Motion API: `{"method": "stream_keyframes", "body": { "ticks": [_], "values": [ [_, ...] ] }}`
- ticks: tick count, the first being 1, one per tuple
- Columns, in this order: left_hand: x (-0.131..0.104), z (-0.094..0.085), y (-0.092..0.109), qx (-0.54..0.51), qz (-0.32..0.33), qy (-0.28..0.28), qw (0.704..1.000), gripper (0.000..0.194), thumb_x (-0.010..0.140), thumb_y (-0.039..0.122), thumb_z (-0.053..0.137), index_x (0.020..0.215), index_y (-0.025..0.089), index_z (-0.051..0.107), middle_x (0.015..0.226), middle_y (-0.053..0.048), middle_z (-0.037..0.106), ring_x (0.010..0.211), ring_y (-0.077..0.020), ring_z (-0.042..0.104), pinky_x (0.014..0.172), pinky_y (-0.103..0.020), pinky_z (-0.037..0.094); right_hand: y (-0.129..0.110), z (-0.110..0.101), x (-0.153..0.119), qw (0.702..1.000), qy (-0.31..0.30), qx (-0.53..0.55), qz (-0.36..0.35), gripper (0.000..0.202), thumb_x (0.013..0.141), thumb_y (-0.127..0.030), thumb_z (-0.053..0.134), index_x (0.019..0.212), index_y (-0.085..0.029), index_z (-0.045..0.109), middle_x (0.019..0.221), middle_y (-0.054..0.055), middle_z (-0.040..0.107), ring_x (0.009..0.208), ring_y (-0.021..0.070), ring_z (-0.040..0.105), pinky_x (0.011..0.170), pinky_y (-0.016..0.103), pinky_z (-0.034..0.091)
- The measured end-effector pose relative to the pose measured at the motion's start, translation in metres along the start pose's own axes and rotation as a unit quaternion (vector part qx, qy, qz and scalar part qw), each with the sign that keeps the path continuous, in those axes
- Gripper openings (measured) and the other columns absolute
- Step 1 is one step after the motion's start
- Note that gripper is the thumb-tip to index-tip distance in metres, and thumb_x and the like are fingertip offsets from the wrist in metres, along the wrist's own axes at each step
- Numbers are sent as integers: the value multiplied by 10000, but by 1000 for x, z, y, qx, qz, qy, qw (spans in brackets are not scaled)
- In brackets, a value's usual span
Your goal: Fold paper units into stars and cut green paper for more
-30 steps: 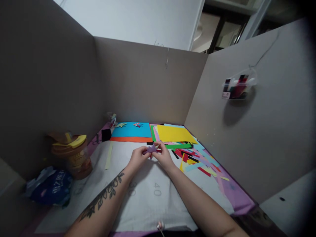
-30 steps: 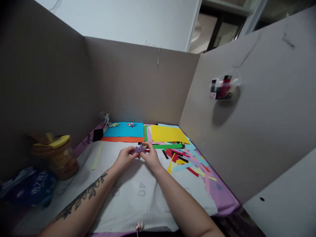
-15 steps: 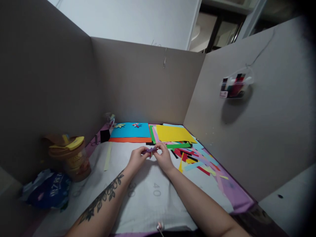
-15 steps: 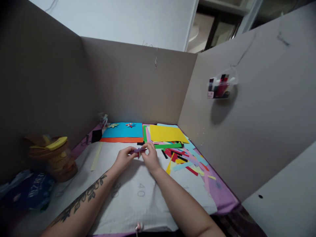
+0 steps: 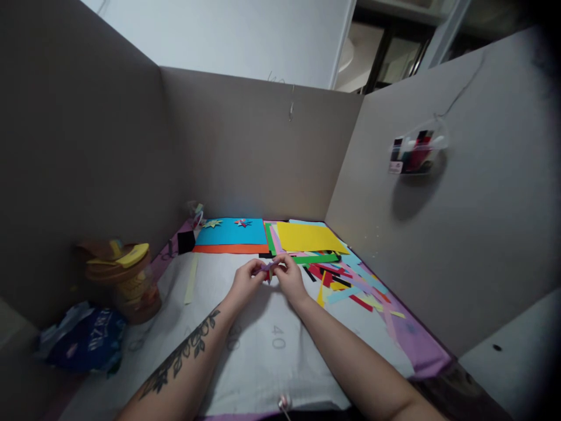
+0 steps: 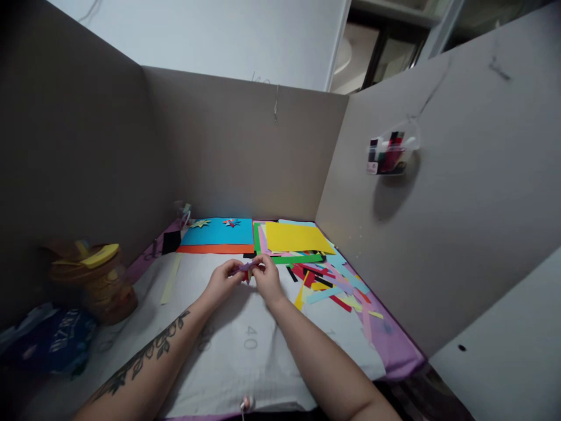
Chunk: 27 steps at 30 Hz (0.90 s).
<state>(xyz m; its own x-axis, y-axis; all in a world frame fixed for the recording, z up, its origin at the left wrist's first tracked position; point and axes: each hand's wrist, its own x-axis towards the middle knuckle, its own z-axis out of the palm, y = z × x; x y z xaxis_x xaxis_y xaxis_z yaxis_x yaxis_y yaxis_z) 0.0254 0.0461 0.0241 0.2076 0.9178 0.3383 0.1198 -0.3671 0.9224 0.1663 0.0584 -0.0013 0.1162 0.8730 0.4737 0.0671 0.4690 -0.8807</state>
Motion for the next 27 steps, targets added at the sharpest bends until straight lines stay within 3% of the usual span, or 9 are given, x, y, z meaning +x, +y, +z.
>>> {"method": "stream_keyframes", "body": {
  "ticks": [3, 7, 12, 21, 27],
  "values": [
    [-1, 0, 3, -6, 8, 6, 1000, 71, 713, 150, 523, 743, 152, 588, 667, -3, 630, 633, -122, 568, 608, -216, 423, -1, -1, 1, 999, -3, 35, -5, 88, 712, -164, 552, 785, -212, 539, 850, 7, 562, 725, 156, 556, 612, 260, 456],
    [0, 0, 2, -13, 19, 22, 999, 59, 735, 170, 530, 773, 155, 571, 685, -8, 632, 641, -124, 575, 603, -218, 424, -4, -5, 2, 996, 1, 1, -85, 66, 714, -164, 609, 707, -204, 557, 947, 42, 565, 948, 197, 541, 737, 292, 452],
    [1, -1, 0, -23, 20, 28, 999, 64, 731, 155, 530, 787, 154, 560, 704, -15, 630, 658, -129, 581, 609, -224, 432, -6, -8, 3, 991, -6, -22, -129, 82, 728, -144, 617, 702, -211, 579, 962, 51, 572, 947, 198, 542, 787, 327, 439],
    [0, 0, 4, -39, 3, 26, 999, 54, 715, 171, 561, 766, 155, 555, 683, -12, 630, 630, -123, 573, 588, -217, 422, -13, -6, 1, 990, 0, -33, -135, 101, 729, -119, 606, 717, -217, 585, 997, 50, 518, 953, 191, 536, 823, 348, 448],
    [-1, 3, 3, -67, -12, 19, 998, 83, 722, 206, 582, 780, 157, 549, 669, -6, 626, 614, -119, 570, 571, -210, 414, -8, -4, -1, 993, 25, -27, -115, 85, 726, -144, 605, 729, -223, 571, 1087, 68, 470, 1090, 223, 488, 863, 392, 460]
  ]
}}
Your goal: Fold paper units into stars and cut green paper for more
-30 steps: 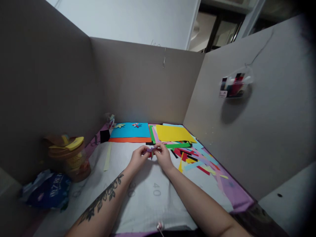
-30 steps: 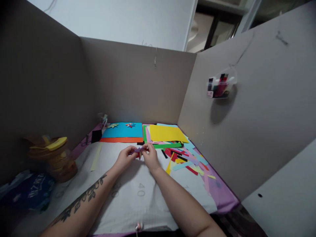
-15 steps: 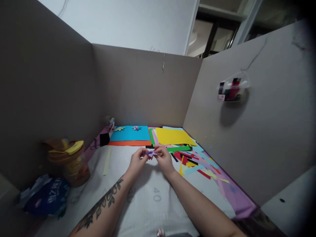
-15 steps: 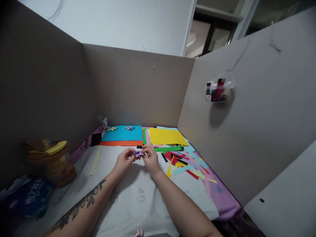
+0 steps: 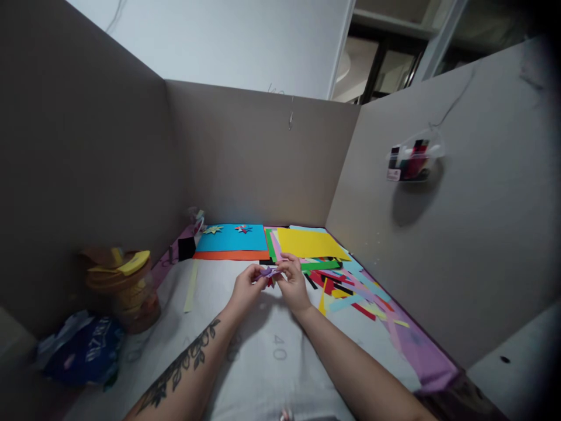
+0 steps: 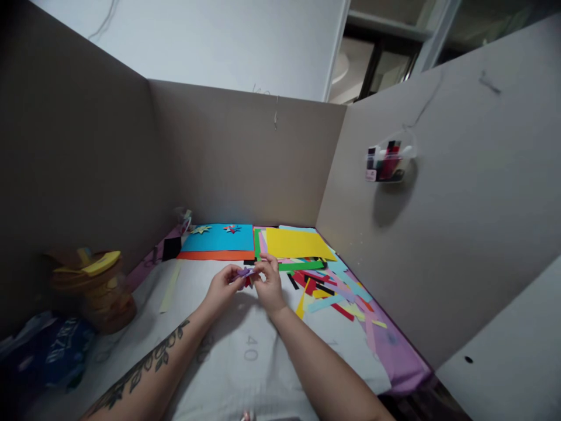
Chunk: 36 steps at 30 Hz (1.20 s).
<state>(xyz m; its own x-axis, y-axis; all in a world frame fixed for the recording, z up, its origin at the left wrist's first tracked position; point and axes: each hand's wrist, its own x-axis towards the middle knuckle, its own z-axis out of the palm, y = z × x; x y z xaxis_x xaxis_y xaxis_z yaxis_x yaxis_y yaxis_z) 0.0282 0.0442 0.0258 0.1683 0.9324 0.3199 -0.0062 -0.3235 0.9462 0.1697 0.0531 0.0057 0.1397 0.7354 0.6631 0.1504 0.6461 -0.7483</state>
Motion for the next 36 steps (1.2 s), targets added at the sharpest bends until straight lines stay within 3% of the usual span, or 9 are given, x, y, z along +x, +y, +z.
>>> {"method": "stream_keyframes", "body": {
  "ticks": [6, 17, 24, 36],
  "values": [
    [-1, 1, -2, 9, 19, -1, 1000, 49, 737, 183, 550, 779, 158, 552, 685, -9, 622, 646, -125, 575, 590, -212, 421, 1, 1, -1, 1000, 16, 1, 11, 93, 706, -189, 644, 717, -223, 558, 1090, 73, 481, 1106, 235, 474, 859, 418, 471],
    [-2, 0, -2, 61, 45, 2, 997, 55, 749, 213, 545, 767, 165, 565, 710, -10, 623, 666, -129, 573, 617, -223, 431, -7, 2, 1, 999, -19, 31, 35, 123, 743, -150, 575, 836, -230, 566, 1139, 84, 441, 1080, 225, 488, 715, 320, 523],
    [-2, 2, -1, 22, 25, 12, 999, 48, 711, 185, 551, 751, 160, 562, 672, -2, 617, 635, -124, 567, 594, -219, 422, -3, 1, 1, 1000, -25, -5, 12, 91, 731, -136, 591, 712, -212, 544, 1064, 64, 482, 1068, 216, 491, 848, 364, 460],
    [-1, 4, -4, -15, -3, 20, 1000, 83, 694, 178, 562, 774, 156, 563, 650, 2, 607, 606, -118, 556, 565, -214, 414, -7, 3, 1, 998, -13, -50, -28, 141, 729, -103, 548, 800, -224, 533, 827, 7, 517, 792, 169, 496, 724, 308, 416]
  ]
}}
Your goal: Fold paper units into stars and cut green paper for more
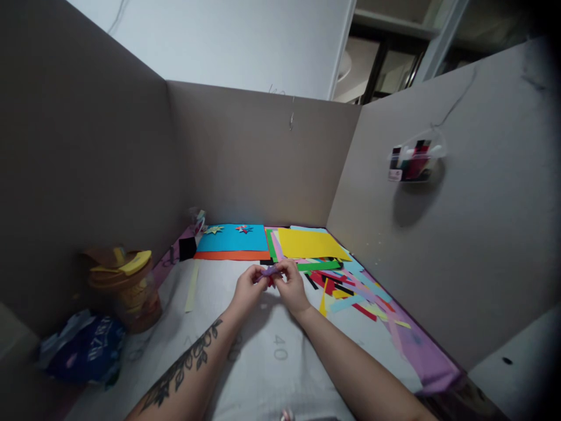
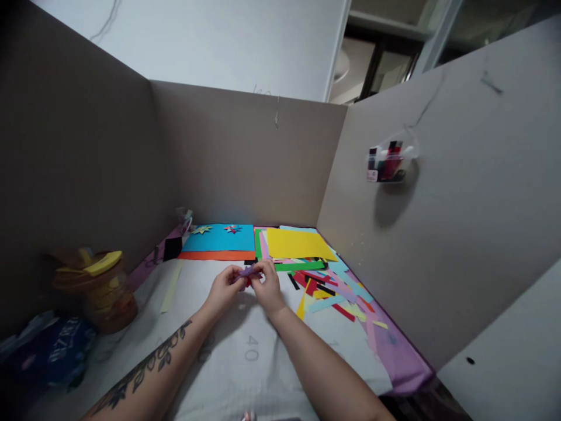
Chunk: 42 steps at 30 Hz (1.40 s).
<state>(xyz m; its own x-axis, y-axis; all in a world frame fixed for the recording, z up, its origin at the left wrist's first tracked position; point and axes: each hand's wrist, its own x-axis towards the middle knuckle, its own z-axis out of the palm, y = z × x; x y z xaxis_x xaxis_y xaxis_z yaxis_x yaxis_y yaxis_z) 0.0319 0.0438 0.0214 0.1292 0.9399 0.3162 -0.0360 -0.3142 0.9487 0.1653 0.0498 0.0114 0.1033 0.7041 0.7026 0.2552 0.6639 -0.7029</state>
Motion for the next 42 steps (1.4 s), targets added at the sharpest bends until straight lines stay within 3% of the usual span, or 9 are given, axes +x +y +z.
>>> {"method": "stream_keyframes", "body": {
  "ticks": [11, 17, 24, 31, 37, 42],
  "values": [
    [1, 2, -4, -16, 1, 1, 1000, 148, 691, 228, 593, 818, 157, 566, 684, 4, 593, 627, -118, 553, 577, -214, 423, -4, -1, 1, 1000, -16, 3, 7, 79, 784, -161, 528, 803, -225, 572, 920, 47, 551, 908, 200, 519, 719, 317, 442],
    [-1, 4, -1, -11, 2, -1, 1000, 112, 734, 247, 570, 802, 159, 556, 672, 8, 559, 615, -111, 530, 568, -210, 430, 6, 6, -5, 994, -10, 78, 82, 115, 823, -258, 515, 930, -221, 535, 1020, 66, 572, 876, 186, 551, 721, 312, 468],
    [-6, 6, -2, 73, 71, 21, 995, 74, 765, 194, 533, 809, 173, 589, 785, -30, 596, 724, -142, 564, 654, -240, 468, 12, 13, -6, 974, -7, 149, 169, 192, 841, -369, 507, 955, -216, 496, 936, 38, 597, 724, 135, 545, 616, 241, 462],
    [-8, 2, -4, 214, 171, 15, 962, 195, 792, 102, 464, 846, 207, 620, 830, -39, 587, 780, -156, 557, 715, -259, 447, 11, 21, -5, 942, 10, 237, 238, 162, 805, -369, 537, 879, -231, 493, 870, 21, 607, 742, 145, 591, 603, 251, 481],
    [-10, -2, -1, 286, 186, -19, 940, 228, 817, 109, 434, 876, 209, 631, 818, -35, 554, 756, -156, 543, 705, -258, 429, 9, 22, -3, 914, 19, 299, 275, 166, 748, -338, 590, 849, -227, 519, 826, 7, 602, 776, 150, 605, 674, 286, 487],
    [-8, -1, -3, 272, 186, -16, 944, 208, 852, 150, 434, 943, 206, 612, 854, -44, 588, 783, -158, 562, 723, -263, 440, 10, 21, -3, 906, 12, 310, 287, 152, 738, -296, 582, 853, -222, 517, 796, -10, 583, 662, 113, 557, 561, 225, 437]
  ]
}}
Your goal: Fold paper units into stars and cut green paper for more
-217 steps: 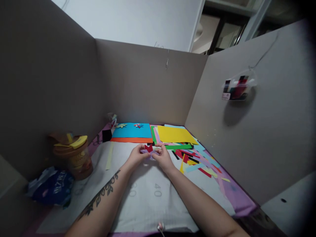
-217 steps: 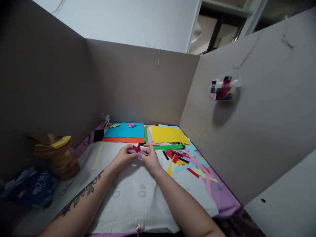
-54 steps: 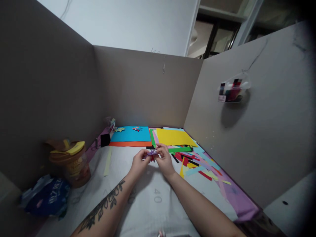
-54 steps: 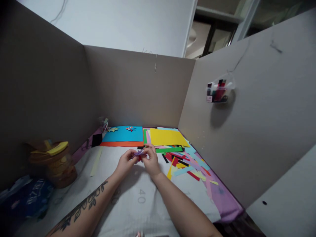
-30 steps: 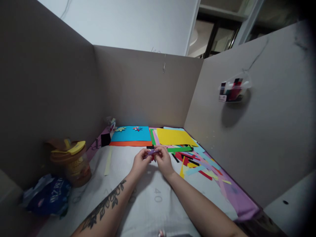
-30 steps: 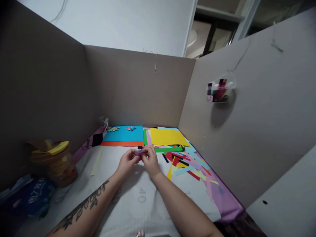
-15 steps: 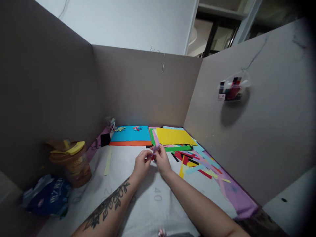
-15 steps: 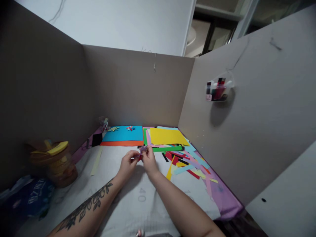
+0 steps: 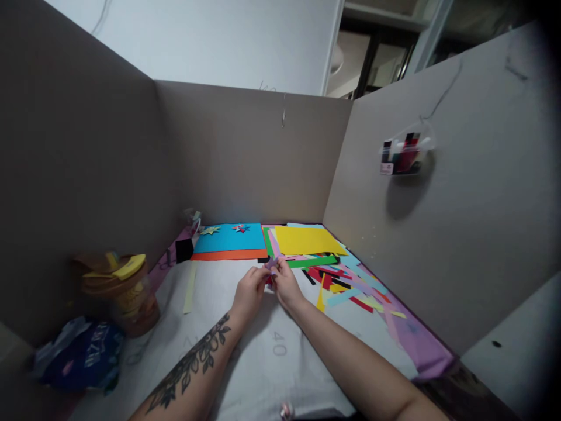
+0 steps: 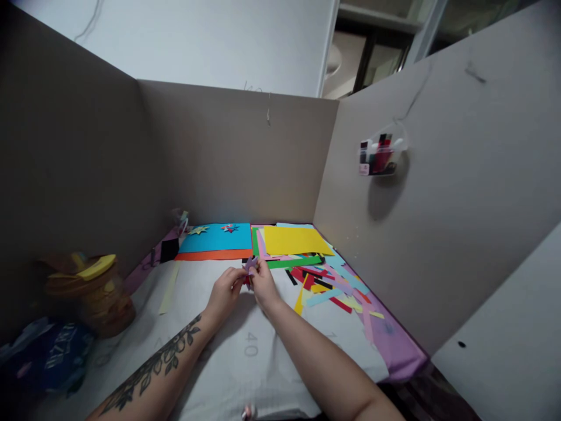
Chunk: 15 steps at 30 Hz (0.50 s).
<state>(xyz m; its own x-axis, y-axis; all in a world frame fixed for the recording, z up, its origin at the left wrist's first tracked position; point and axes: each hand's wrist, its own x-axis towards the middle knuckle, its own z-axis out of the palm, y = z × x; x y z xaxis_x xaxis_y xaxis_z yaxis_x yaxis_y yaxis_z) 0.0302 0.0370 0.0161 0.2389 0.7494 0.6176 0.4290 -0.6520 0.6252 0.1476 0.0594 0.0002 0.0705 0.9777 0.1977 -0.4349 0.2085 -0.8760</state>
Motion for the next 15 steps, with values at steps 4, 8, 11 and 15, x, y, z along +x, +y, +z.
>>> {"method": "stream_keyframes", "body": {
  "ticks": [4, 8, 11, 15],
  "values": [
    [1, 2, -2, -13, -16, 21, 1000, 165, 858, 172, 456, 950, 196, 591, 896, -53, 620, 813, -161, 578, 732, -266, 453, 0, 0, 1, 1000, 1, -1, -12, 151, 721, -276, 590, 832, -216, 507, 752, -22, 561, 614, 99, 513, 519, 200, 398],
    [0, 2, -4, 10, 20, 15, 1000, 182, 859, 147, 451, 925, 190, 615, 843, -42, 611, 779, -149, 578, 716, -263, 462, 0, 0, 1, 1000, 10, 2, -1, 181, 701, -269, 601, 847, -217, 507, 758, -23, 568, 638, 102, 522, 555, 204, 406],
    [-1, 1, -5, 34, 39, 5, 999, 230, 856, 124, 437, 942, 197, 637, 836, -40, 600, 763, -140, 580, 703, -252, 464, 0, 1, 1, 1000, 6, 22, 13, 207, 669, -241, 617, 845, -221, 511, 749, -23, 573, 648, 108, 536, 552, 202, 399],
    [-1, -1, -3, 26, 29, 0, 999, 227, 848, 139, 442, 928, 208, 642, 836, -36, 608, 777, -146, 584, 716, -256, 463, 2, 0, 2, 999, 1, 37, 29, 234, 649, -202, 608, 859, -220, 508, 716, -37, 560, 585, 95, 514, 527, 199, 385]
  ]
}}
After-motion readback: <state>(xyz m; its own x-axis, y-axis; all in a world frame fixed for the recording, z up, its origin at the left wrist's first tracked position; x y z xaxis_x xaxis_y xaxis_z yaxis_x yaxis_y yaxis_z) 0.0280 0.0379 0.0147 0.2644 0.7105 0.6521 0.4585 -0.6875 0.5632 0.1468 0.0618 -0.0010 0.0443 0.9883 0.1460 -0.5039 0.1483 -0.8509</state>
